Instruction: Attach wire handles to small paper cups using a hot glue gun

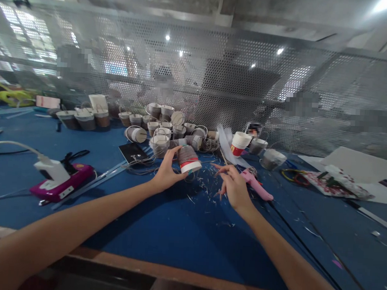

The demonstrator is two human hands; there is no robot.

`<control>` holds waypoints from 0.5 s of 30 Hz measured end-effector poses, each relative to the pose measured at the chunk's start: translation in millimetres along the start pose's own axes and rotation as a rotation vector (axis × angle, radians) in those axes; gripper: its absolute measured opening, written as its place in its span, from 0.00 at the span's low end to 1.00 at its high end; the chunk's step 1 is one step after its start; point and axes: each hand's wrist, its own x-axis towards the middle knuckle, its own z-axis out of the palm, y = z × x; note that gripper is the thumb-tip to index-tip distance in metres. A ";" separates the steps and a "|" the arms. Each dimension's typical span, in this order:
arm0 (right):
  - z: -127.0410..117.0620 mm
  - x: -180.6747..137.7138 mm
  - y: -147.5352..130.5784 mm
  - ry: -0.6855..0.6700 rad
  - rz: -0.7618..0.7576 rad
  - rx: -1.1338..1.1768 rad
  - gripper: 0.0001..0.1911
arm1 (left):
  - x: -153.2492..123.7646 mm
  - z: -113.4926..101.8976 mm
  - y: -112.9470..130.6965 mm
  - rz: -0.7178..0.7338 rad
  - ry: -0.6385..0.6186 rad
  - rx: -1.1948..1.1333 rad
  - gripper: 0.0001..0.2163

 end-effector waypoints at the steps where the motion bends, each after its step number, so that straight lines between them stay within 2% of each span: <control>1: -2.8 5.4 2.7 0.069 0.104 -0.004 0.02 | -0.2 0.2 0.3 -0.020 -0.013 -0.038 0.37; 3: -8.4 13.9 7.1 0.202 0.238 0.011 0.04 | -0.4 0.5 1.4 -0.075 -0.043 -0.109 0.37; 4: -10.7 16.1 7.9 0.256 0.235 0.044 0.06 | -0.5 0.7 2.0 -0.103 -0.056 -0.132 0.37; 6: -12.9 15.1 6.0 0.282 0.094 0.181 0.09 | -0.4 1.3 3.0 -0.145 -0.070 -0.150 0.37; 8: -10.6 8.3 0.5 0.132 -0.087 0.351 0.10 | -0.5 1.9 3.7 -0.152 -0.080 -0.146 0.37; 10: -4.5 -0.6 -5.0 -0.132 -0.177 0.468 0.08 | -0.8 2.5 4.8 -0.123 -0.096 -0.147 0.38; 12: 2.8 -7.6 -7.7 -0.354 -0.176 0.510 0.08 | -1.3 2.7 7.0 -0.094 -0.123 -0.161 0.37; 15: 10.2 -10.9 -6.5 -0.504 -0.143 0.514 0.07 | -2.1 2.5 11.4 -0.075 -0.153 -0.170 0.37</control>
